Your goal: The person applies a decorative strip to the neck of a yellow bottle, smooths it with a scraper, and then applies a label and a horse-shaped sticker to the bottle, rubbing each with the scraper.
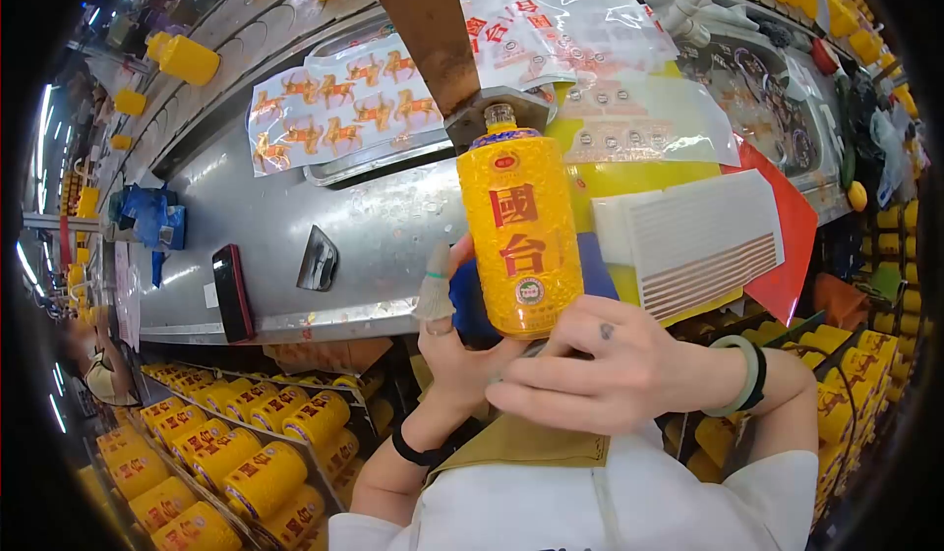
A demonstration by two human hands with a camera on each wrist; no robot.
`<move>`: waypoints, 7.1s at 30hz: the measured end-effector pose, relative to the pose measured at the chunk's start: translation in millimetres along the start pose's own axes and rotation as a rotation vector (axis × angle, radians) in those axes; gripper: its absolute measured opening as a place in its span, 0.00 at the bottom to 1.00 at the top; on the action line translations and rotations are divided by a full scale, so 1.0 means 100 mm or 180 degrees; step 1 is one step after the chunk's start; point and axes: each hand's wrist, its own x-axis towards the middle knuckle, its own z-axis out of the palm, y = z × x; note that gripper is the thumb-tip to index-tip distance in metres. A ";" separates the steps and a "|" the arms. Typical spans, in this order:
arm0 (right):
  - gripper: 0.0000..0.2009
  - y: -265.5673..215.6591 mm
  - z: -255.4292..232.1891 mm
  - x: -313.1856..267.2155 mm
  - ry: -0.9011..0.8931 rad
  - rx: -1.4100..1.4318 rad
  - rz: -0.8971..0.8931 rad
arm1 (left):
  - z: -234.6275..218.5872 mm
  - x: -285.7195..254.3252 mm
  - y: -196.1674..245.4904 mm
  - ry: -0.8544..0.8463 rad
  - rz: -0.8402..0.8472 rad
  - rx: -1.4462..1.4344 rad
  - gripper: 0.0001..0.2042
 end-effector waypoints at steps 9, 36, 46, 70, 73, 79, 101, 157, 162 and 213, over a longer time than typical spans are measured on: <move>0.10 0.80 -0.23 0.23 0.0716 -0.1358 0.0127 | -0.04 0.00 0.00 -0.0174 0.0024 0.0160 0.46; 0.13 0.77 -0.54 0.45 0.1511 -0.0528 0.0987 | -0.20 0.26 0.51 -0.0699 0.1731 0.1570 0.32; 0.15 0.61 -0.37 -0.17 0.1969 0.1196 0.2546 | -0.16 0.32 0.24 -0.0700 0.0230 0.0264 0.52; 0.14 0.23 0.20 -0.38 0.1179 0.0922 0.2564 | -0.61 1.64 -0.90 -0.1685 -0.0332 0.2329 0.38; 0.14 0.24 0.21 -0.37 0.1128 0.0894 0.2509 | -0.61 1.58 -0.91 -0.1495 -0.0158 0.2213 0.29; 0.14 0.22 0.24 -0.33 0.1166 0.0947 0.2425 | -0.61 1.67 -0.94 -0.1267 -0.0035 0.1912 0.20; 0.11 0.31 0.10 -0.47 0.1327 0.0929 0.2491 | -0.81 1.75 -0.90 -0.0818 -0.0171 0.1638 0.08; 0.40 0.05 -0.21 -0.12 -0.0126 0.0264 0.2128 | -0.54 1.71 -0.92 -0.1576 0.0909 0.2228 0.14; 0.41 0.04 0.17 -0.26 -0.0322 -0.0616 0.1501 | -0.57 1.72 -0.79 -0.1276 0.0493 0.1740 0.10; 0.34 0.58 0.29 -0.02 0.1206 0.2821 0.3358 | -0.02 0.68 0.22 -0.0676 -0.1920 -0.2773 0.34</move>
